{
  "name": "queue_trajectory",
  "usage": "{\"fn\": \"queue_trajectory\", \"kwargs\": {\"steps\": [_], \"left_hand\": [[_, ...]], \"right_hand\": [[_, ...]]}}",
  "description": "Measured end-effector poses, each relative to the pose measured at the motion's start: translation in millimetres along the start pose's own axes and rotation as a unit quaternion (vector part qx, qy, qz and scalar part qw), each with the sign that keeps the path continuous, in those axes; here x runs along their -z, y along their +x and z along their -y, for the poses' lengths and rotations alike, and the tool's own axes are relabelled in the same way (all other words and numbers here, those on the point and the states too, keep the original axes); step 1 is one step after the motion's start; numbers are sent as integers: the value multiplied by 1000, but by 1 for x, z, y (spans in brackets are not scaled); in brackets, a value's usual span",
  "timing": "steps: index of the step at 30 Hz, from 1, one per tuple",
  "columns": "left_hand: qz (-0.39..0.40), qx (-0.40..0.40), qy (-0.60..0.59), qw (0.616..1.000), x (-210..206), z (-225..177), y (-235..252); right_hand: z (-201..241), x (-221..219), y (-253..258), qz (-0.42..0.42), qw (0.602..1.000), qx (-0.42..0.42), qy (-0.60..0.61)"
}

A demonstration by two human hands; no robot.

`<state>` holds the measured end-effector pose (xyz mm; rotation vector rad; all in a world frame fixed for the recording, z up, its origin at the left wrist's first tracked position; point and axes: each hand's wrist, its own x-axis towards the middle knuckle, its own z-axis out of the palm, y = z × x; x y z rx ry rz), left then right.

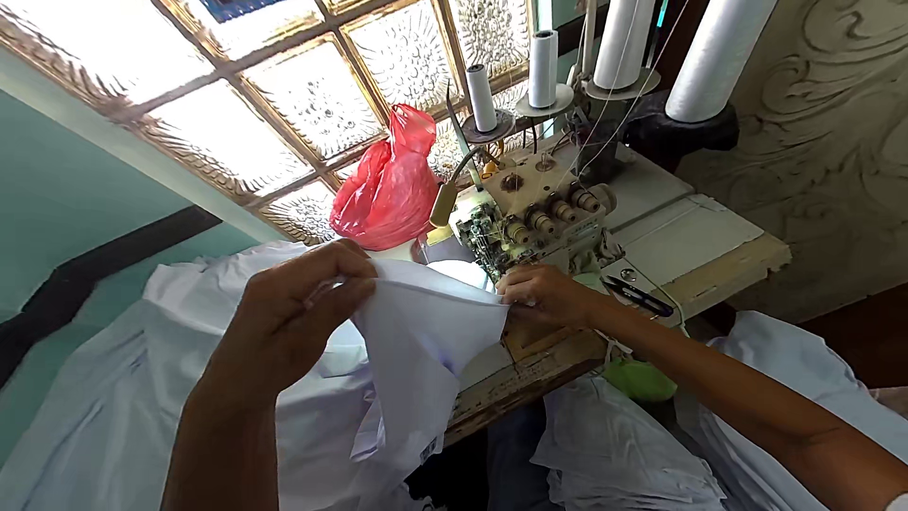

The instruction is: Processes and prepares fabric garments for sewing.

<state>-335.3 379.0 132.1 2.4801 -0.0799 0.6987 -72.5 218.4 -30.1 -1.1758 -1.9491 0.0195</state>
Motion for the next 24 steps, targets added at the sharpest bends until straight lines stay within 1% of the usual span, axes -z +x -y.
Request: {"fn": "queue_trajectory", "kwargs": {"steps": [4, 7, 11, 16, 20, 24], "left_hand": [[2, 9, 6, 1000, -1, -6, -1], [10, 5, 24, 1000, -1, -7, -4], [14, -4, 47, 999, -4, -5, -7], [35, -4, 56, 998, -18, -9, -2], [62, 7, 33, 997, -33, -6, -4], [75, -2, 37, 997, -45, -10, -1]], "right_hand": [[0, 0, -2, -20, 999, -25, 26], [-1, 2, -1, -20, 999, -26, 34], [0, 5, -2, 7, 999, -13, 37], [7, 8, -18, 32, 997, -35, 57], [15, 1, -35, 22, 994, -51, 95], [22, -6, -43, -2, 994, -54, 93]]}}
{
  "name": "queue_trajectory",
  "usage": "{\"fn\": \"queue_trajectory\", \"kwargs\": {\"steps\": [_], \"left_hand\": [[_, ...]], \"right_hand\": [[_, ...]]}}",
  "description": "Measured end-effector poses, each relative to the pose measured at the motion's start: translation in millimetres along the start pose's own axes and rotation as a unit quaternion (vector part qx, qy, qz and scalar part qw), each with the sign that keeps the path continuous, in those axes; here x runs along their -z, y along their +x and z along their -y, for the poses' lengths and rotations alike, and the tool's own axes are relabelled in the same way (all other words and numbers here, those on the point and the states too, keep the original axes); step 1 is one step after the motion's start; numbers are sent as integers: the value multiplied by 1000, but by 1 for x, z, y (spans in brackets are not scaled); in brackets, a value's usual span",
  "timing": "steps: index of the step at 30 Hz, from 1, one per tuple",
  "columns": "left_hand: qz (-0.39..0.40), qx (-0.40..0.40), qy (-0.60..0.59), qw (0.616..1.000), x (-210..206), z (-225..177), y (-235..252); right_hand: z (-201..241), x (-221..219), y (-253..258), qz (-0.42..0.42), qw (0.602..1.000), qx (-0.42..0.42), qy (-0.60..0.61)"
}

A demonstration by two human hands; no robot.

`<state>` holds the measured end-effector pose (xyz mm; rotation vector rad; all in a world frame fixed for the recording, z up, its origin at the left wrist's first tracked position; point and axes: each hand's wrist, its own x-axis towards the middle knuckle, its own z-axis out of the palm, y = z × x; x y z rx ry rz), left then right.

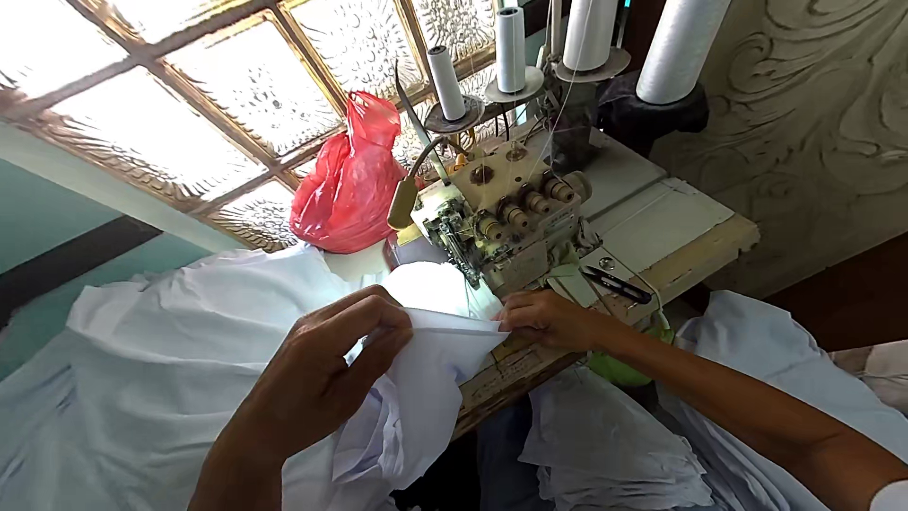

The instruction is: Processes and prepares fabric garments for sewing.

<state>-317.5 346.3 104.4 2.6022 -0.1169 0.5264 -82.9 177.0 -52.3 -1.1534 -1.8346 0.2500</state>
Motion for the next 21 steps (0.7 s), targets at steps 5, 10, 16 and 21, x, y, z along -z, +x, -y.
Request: {"fn": "queue_trajectory", "kwargs": {"steps": [5, 10, 16, 21], "left_hand": [[16, -5, 37, 999, -14, -6, 5], [31, -20, 93, 995, -40, -13, 5], [26, -51, 170, 984, -77, -25, 7], [17, -54, 222, 973, -101, -15, 7]], "right_hand": [[-3, -3, 4, -17, 1000, 6, -6], [-4, -6, 8, -22, 999, 15, -38], [-4, -7, 13, -36, 993, 41, -103], [-7, -19, 17, -114, 946, 58, -298]]}}
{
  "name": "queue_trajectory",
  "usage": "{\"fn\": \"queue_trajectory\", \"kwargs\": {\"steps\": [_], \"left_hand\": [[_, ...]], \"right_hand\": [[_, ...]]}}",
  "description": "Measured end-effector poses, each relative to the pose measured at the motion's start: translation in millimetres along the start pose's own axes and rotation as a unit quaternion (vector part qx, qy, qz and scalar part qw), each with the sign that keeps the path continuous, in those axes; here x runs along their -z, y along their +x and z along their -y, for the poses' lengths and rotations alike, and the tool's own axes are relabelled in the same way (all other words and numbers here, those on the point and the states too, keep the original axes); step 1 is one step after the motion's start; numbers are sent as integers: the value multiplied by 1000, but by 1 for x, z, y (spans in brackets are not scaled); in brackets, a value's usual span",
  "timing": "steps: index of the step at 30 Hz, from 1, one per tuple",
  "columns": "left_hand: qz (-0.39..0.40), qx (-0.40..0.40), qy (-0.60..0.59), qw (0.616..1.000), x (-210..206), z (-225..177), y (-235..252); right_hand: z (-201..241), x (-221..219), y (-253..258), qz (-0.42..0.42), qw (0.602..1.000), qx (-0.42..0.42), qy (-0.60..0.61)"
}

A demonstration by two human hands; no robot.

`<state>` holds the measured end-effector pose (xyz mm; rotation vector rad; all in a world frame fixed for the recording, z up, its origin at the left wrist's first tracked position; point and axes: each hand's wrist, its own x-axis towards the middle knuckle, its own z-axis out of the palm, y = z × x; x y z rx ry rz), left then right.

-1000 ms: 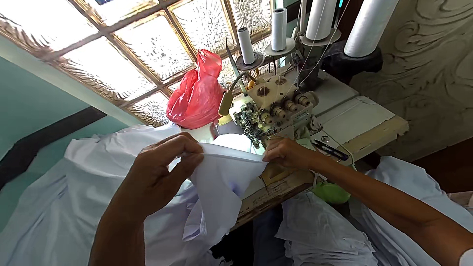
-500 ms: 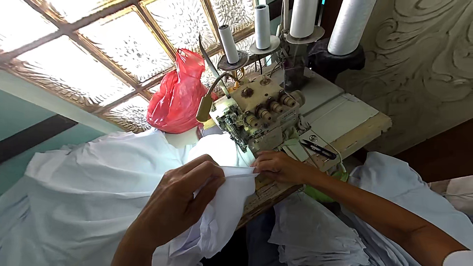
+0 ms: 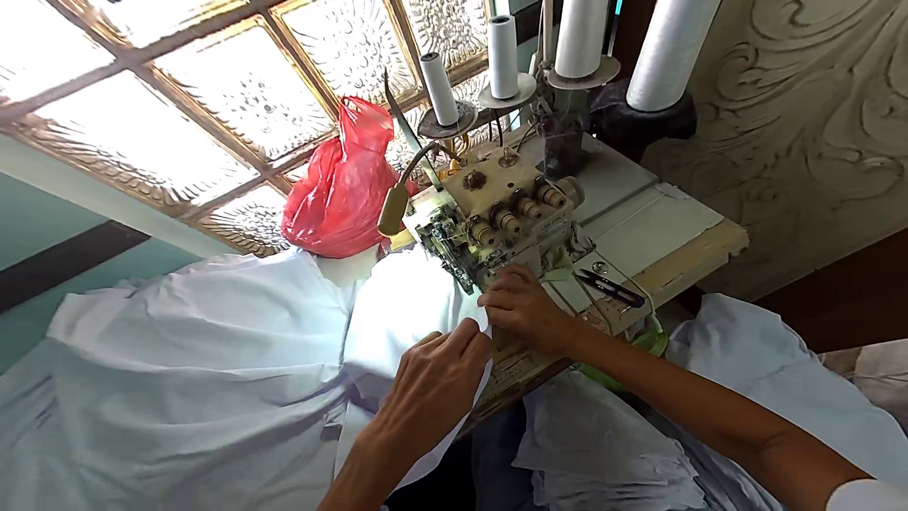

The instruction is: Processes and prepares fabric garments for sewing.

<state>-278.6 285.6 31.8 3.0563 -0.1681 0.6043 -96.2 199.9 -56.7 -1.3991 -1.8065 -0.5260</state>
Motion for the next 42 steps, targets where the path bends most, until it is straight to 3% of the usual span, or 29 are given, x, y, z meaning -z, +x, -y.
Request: {"fn": "queue_trajectory", "kwargs": {"steps": [4, 10, 18, 21, 24, 31, 37, 42], "left_hand": [[12, 29, -18, 999, -1, 10, -4], [109, 103, -51, 987, 34, 33, -30], [-24, 190, -92, 977, 61, 48, -61], [-62, 182, -8, 981, 55, 42, -54], [-103, 163, 66, 979, 47, 36, -42], [-131, 161, 21, 978, 33, 23, -17], [-84, 139, 12, 987, 31, 22, -14], [-64, 111, -66, 990, 26, 3, -15]], "right_hand": [[1, -2, 9, 7, 999, -20, -30], [-6, 2, 23, 83, 996, -1, 24], [-7, 6, 61, 138, 949, -38, 280], [-1, 12, 67, 139, 911, -57, 383], [-1, 16, 61, 107, 914, -57, 387], [1, 34, 34, 120, 903, -98, 401], [11, 39, 18, 111, 900, -148, 395], [22, 41, 2, 130, 909, -162, 361]]}}
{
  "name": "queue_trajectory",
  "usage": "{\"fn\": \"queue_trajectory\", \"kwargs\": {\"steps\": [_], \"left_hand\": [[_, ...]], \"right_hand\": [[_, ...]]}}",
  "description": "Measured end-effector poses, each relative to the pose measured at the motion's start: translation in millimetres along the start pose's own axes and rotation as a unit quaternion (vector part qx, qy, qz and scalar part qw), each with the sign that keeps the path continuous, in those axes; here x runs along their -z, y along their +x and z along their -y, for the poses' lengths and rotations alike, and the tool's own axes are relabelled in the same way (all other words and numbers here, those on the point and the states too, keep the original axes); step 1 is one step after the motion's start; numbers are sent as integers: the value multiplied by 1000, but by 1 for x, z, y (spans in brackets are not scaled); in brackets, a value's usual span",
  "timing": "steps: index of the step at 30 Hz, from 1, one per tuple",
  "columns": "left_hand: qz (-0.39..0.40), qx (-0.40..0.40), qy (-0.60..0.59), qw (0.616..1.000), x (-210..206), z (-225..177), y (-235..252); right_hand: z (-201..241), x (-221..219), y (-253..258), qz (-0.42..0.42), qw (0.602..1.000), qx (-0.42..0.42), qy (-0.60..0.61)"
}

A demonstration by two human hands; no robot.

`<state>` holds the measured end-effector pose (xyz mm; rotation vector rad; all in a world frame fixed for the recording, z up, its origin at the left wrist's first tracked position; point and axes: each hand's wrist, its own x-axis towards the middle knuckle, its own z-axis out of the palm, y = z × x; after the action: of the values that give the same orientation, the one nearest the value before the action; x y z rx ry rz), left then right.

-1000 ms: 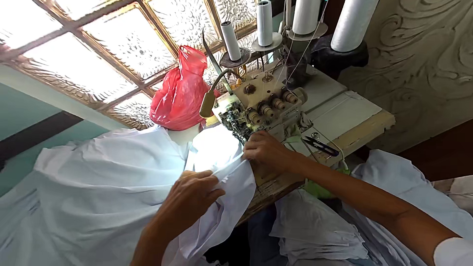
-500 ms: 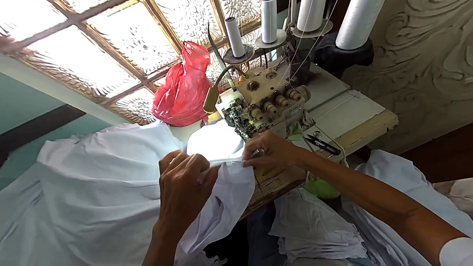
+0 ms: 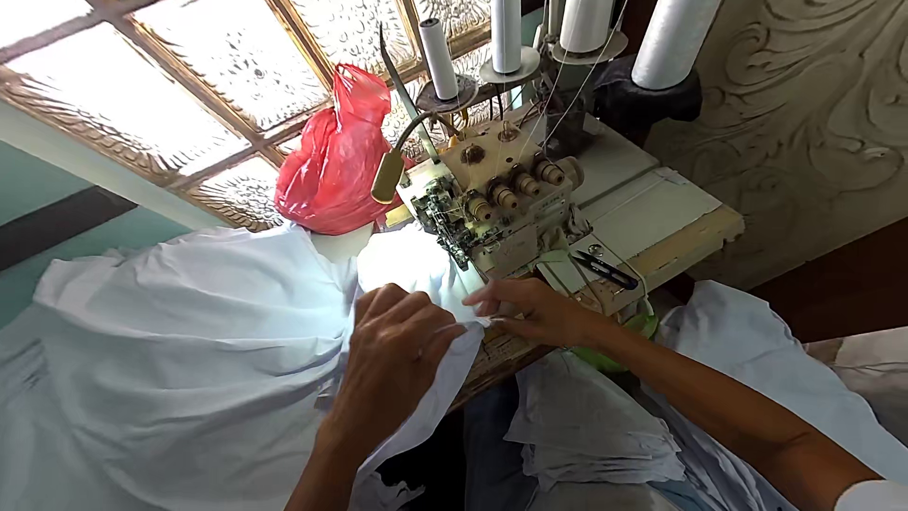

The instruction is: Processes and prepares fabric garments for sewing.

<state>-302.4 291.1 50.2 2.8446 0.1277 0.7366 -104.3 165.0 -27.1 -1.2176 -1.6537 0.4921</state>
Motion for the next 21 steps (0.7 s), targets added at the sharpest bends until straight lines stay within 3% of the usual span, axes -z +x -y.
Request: {"fn": "queue_trajectory", "kwargs": {"steps": [11, 21], "left_hand": [[31, -43, -26, 998, -39, -39, -14], [38, -43, 67, 996, -56, -40, -15]], "right_hand": [[4, -22, -44, -70, 984, 119, -110], [-6, -33, -47, -107, 979, 105, -137]]}}
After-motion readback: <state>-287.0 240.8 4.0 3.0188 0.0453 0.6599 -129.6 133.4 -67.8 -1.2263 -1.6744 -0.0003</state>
